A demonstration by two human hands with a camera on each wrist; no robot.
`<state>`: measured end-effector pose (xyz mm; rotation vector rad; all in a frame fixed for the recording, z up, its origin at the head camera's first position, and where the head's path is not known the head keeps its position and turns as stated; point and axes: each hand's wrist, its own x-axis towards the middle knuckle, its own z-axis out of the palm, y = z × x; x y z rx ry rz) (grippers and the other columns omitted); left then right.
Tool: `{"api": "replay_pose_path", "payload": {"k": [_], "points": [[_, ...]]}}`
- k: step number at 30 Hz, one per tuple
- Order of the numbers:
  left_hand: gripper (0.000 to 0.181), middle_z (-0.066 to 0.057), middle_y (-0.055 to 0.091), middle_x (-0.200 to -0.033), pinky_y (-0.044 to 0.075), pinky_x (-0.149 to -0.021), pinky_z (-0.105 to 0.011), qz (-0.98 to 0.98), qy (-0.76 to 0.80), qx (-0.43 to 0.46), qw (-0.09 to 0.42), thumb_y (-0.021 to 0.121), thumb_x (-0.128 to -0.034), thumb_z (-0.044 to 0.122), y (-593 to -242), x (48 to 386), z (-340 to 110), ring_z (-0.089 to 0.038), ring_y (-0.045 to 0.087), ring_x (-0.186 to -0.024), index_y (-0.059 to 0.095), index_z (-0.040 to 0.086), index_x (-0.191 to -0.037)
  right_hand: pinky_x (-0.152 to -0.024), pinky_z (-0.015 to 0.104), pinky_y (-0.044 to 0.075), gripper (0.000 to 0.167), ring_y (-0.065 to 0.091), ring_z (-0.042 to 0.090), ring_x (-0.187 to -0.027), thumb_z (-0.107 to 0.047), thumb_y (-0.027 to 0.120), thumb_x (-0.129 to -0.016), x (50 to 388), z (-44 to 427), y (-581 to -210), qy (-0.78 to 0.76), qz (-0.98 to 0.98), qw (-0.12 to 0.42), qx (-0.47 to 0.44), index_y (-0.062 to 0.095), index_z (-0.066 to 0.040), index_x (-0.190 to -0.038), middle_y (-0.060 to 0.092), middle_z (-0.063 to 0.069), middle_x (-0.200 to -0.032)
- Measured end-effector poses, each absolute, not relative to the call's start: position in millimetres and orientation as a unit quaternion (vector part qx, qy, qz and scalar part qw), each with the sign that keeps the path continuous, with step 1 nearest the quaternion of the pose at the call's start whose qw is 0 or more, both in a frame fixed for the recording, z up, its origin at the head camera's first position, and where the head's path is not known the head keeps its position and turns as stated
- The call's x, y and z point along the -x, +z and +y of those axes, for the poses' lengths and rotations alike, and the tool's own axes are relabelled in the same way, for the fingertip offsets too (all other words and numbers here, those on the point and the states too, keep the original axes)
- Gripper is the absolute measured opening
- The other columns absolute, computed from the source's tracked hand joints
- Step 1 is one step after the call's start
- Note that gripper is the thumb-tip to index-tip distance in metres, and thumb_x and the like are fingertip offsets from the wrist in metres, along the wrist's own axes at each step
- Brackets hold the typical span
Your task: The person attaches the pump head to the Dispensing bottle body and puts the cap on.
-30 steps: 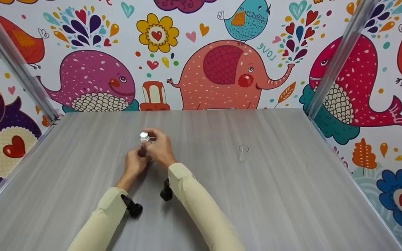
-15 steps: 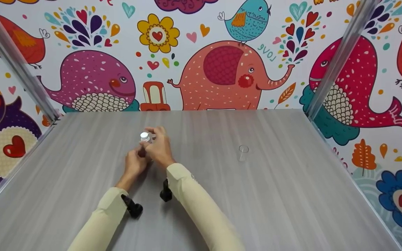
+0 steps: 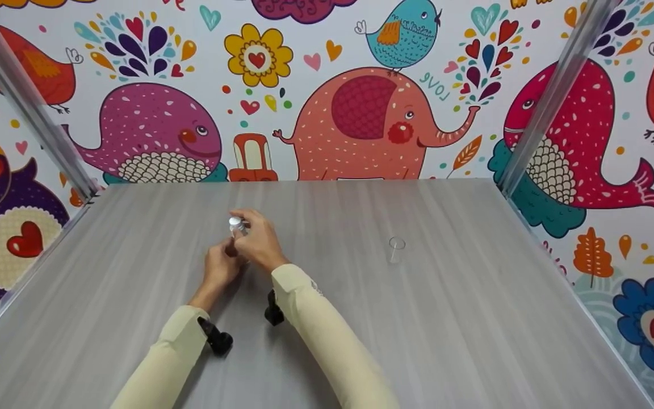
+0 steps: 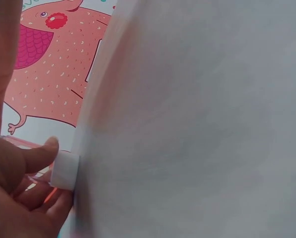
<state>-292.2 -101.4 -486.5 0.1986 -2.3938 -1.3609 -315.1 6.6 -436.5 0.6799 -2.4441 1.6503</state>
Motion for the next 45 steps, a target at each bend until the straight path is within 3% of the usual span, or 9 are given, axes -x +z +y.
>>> {"api": "replay_pose_path", "payload": {"k": [5, 16, 21, 25, 29, 32, 36, 45], "points": [[0.013, -0.013, 0.068, -0.078, 0.043, -0.067, -0.037, -0.851, -0.484, -0.069, 0.189, 0.07, -0.0781, -0.003, -486.9, 291.7, -101.1, -0.023, 0.055, -0.072, 0.073, 0.002, -0.09, -0.099, 0.038, 0.053, 0.035, 0.065, 0.024, -0.112, -0.002, 0.064, -0.092, 316.8, 8.1, -436.7, 0.53, -0.817, 0.059, -0.219, 0.065, -0.006, -0.127, 0.069, 0.01, -0.121], [0.01, -0.013, 0.066, -0.075, 0.041, -0.065, -0.035, -0.843, -0.498, -0.07, 0.191, 0.073, -0.0764, -0.002, -488.5, 292.2, -100.7, -0.022, 0.051, -0.07, 0.071, -0.001, -0.086, -0.096, 0.042, 0.054, 0.036, 0.066, 0.029, -0.109, -0.004, 0.071, -0.09, 319.8, 10.1, -436.7, 0.51, -0.825, 0.068, -0.234, 0.063, 0.001, -0.124, 0.069, 0.014, -0.116], [0.012, -0.011, 0.062, -0.074, 0.04, -0.065, -0.035, -0.846, -0.496, -0.073, 0.181, 0.075, -0.0768, -0.001, -487.8, 292.0, -100.7, -0.022, 0.05, -0.071, 0.07, -0.002, -0.088, -0.101, 0.044, 0.051, 0.043, 0.064, 0.028, -0.115, -0.013, 0.076, -0.088, 319.2, 11.3, -435.9, 0.513, -0.824, 0.073, -0.231, 0.062, -0.002, -0.128, 0.067, 0.014, -0.123], [0.016, -0.014, 0.069, -0.081, 0.044, -0.068, -0.036, -0.844, -0.5, -0.077, 0.176, 0.077, -0.077, 0.001, -487.4, 291.3, -100.7, -0.022, 0.053, -0.073, 0.073, 0.0, -0.092, -0.107, 0.05, 0.046, 0.044, 0.059, 0.03, -0.125, -0.021, 0.071, -0.093, 318.1, 12.8, -433.6, 0.522, -0.822, 0.051, -0.223, 0.06, -0.008, -0.133, 0.061, 0.014, -0.135], [0.012, -0.015, 0.069, -0.08, 0.044, -0.068, -0.038, -0.846, -0.496, -0.071, 0.183, 0.074, -0.0771, -0.003, -487.5, 291.3, -101.2, -0.022, 0.052, -0.072, 0.072, -0.002, -0.089, -0.111, 0.051, 0.042, 0.048, 0.053, 0.03, -0.134, -0.014, 0.063, -0.094, 318.0, 14.8, -432.4, 0.502, -0.83, 0.027, -0.242, 0.054, -0.012, -0.141, 0.055, 0.012, -0.145], [0.01, -0.015, 0.067, -0.079, 0.045, -0.07, -0.04, -0.854, -0.481, -0.078, 0.182, 0.069, -0.0781, -0.005, -486.4, 291.0, -101.0, -0.024, 0.052, -0.073, 0.071, -0.001, -0.087, -0.113, 0.045, 0.041, 0.054, 0.052, 0.029, -0.136, -0.003, 0.061, -0.092, 319.2, 15.4, -432.4, 0.48, -0.832, 0.03, -0.275, 0.05, -0.009, -0.144, 0.052, 0.012, -0.148], [0.012, -0.013, 0.066, -0.078, 0.044, -0.069, -0.04, -0.861, -0.471, -0.087, 0.172, 0.068, -0.0789, -0.004, -485.6, 290.7, -100.8, -0.025, 0.054, -0.074, 0.071, 0.002, -0.089, -0.11, 0.038, 0.044, 0.049, 0.056, 0.027, -0.131, 0.005, 0.06, -0.092, 319.9, 15.1, -434.2, 0.465, -0.832, 0.043, -0.298, 0.054, -0.003, -0.14, 0.058, 0.015, -0.141], [0.01, -0.01, 0.07, -0.081, 0.045, -0.07, -0.036, -0.856, -0.485, -0.087, 0.159, 0.075, -0.0809, 0.006, -483.5, 289.7, -100.1, -0.021, 0.055, -0.074, 0.072, 0.004, -0.091, -0.103, 0.034, 0.05, 0.04, 0.064, 0.024, -0.121, 0.003, 0.065, -0.092, 321.4, 14.0, -434.6, 0.444, -0.844, 0.066, -0.292, 0.061, -0.005, -0.131, 0.066, 0.012, -0.129]]}}
